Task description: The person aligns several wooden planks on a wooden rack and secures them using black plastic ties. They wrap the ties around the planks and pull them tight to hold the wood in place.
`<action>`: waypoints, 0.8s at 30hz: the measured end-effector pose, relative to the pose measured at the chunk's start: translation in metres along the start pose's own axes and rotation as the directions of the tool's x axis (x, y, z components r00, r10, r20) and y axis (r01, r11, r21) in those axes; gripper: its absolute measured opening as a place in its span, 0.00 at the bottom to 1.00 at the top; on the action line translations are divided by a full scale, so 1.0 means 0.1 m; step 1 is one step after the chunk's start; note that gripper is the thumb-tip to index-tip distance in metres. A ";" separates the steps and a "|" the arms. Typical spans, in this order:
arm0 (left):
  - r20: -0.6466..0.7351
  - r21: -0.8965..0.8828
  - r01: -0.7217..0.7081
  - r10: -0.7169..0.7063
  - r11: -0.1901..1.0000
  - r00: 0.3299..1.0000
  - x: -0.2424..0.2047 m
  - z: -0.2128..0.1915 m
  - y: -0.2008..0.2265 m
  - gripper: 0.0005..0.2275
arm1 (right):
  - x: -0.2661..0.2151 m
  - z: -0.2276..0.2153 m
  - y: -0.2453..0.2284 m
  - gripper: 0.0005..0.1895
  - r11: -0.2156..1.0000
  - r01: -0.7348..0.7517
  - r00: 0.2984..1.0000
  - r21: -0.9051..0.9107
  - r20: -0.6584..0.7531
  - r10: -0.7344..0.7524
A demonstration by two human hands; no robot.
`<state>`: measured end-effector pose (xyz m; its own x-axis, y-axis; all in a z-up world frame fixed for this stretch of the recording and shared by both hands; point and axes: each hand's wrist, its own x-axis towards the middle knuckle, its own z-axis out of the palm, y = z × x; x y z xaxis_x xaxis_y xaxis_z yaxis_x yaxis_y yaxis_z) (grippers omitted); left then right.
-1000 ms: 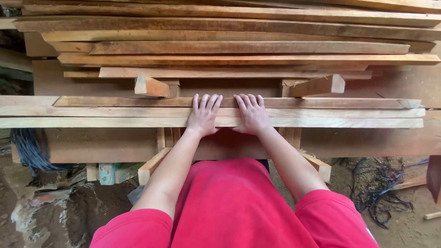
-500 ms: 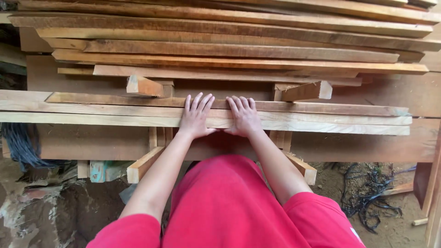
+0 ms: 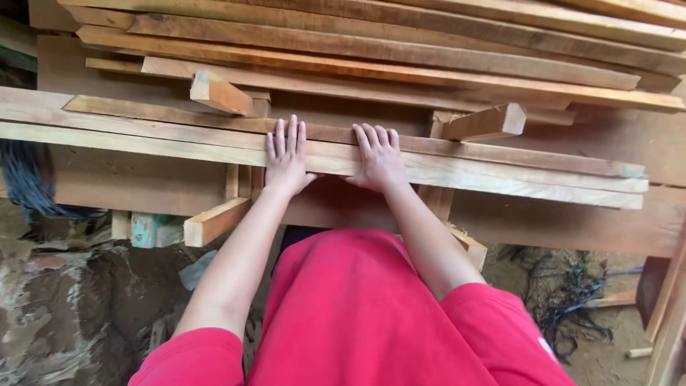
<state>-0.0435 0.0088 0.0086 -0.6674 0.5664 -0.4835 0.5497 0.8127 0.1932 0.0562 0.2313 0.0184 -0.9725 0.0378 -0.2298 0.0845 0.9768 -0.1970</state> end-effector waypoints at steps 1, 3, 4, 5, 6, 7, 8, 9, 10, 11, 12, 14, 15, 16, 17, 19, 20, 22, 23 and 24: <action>-0.015 -0.008 0.003 -0.003 1.000 1.000 0.06 0.02 -0.01 0.56 | 0.01 -0.02 0.02 0.68 1.000 0.008 1.000 -0.014 -0.007 -0.008; 0.068 -0.052 0.022 -0.019 0.998 0.998 0.09 0.08 -0.09 0.60 | 0.00 -0.03 -0.03 0.67 1.000 0.004 1.000 0.028 0.017 -0.004; 0.067 -0.057 0.036 -0.032 0.998 0.997 0.05 0.03 -0.05 0.60 | -0.06 -0.03 -0.03 0.67 0.999 0.018 1.000 0.028 0.020 -0.018; 0.090 -0.109 0.037 -0.027 0.993 0.996 0.06 -0.06 -0.06 0.61 | -0.04 -0.05 -0.03 0.67 0.999 0.014 1.000 0.033 0.017 -0.015; 0.112 -0.162 0.038 -0.020 0.986 0.994 0.08 -0.15 -0.06 0.62 | -0.02 -0.06 -0.03 0.67 0.999 0.010 1.000 0.038 0.015 -0.011; 0.111 -0.160 0.038 -0.020 0.986 0.994 0.13 -0.14 -0.11 0.62 | -0.03 -0.08 -0.04 0.67 0.999 0.011 1.000 0.039 0.013 -0.011; 0.140 -0.169 0.047 -0.023 0.984 0.990 0.19 -0.13 -0.15 0.59 | -0.04 -0.10 -0.06 0.67 0.999 0.007 1.000 0.040 0.012 -0.007; 0.166 -0.178 0.051 -0.021 0.983 0.986 0.27 -0.13 -0.20 0.57 | -0.03 -0.12 -0.06 0.66 0.999 0.000 1.000 0.037 0.007 0.000; 0.161 -0.176 0.047 -0.018 0.983 0.987 0.26 -0.24 -0.20 0.57 | -0.05 -0.14 -0.07 0.66 0.999 -0.003 1.000 0.035 0.001 0.003; 0.173 -0.146 0.023 0.003 0.989 0.985 0.26 -0.36 -0.20 0.48 | -0.05 -0.16 -0.09 0.67 0.998 0.002 1.000 0.060 -0.005 -0.002; 0.186 -0.117 -0.001 0.023 0.993 0.982 0.26 -0.48 -0.22 0.40 | -0.04 -0.18 -0.11 0.67 0.996 0.008 1.000 0.084 -0.010 -0.007; 0.146 -0.130 -0.067 0.086 0.989 0.986 0.20 -0.65 -0.28 0.38 | -0.01 -0.19 -0.17 0.64 0.995 0.012 1.000 0.096 -0.002 -0.012; 0.107 -0.140 -0.131 0.146 0.981 0.983 0.16 -0.73 -0.33 0.36 | 0.00 -0.18 -0.22 0.61 0.994 0.018 1.000 0.110 0.008 -0.019; 0.109 -0.144 -0.129 0.145 0.981 0.983 0.05 -0.85 -0.37 0.36 | 0.04 -0.19 -0.34 0.61 0.994 0.020 1.000 0.109 0.012 -0.021; 0.084 -0.196 -0.182 0.202 0.963 0.976 -0.05 -0.98 -0.43 0.30 | 0.12 -0.21 -0.47 0.50 0.986 0.137 0.988 0.098 -0.091 -0.128; 0.055 -0.251 -0.228 0.249 0.941 0.967 -0.25 -1.17 -0.67 0.24 | 0.32 -0.22 -0.83 0.39 0.963 0.259 0.952 0.075 -0.187 -0.242; 0.022 -0.305 -0.259 0.278 0.917 0.960 -0.36 -1.23 -0.85 0.20 | 0.45 -0.22 -1.06 0.35 0.923 0.358 0.916 0.144 -0.248 -0.317; -0.011 -0.348 -0.287 0.302 0.893 0.953 -0.47 -1.22 -1.35 0.17 | 0.75 -0.15 -1.57 0.30 0.864 0.457 0.867 0.210 -0.321 -0.381; -0.031 -0.254 -0.258 0.259 0.932 0.965 -0.46 -1.14 -1.62 0.21 | 0.89 -0.08 -1.80 0.27 0.830 0.513 0.833 0.220 -0.361 -0.419; -0.056 -0.158 -0.224 0.218 0.962 0.974 -0.45 -1.06 -1.90 0.26 | 1.03 -0.02 -2.03 0.24 0.792 0.567 0.796 0.228 -0.400 -0.454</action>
<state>-0.1712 -0.1570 0.0835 -0.5589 0.7365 -0.3810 0.5985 0.6763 0.4294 -0.0612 0.0370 0.0371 -0.8992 -0.3293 0.2880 -0.4347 0.7467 -0.5035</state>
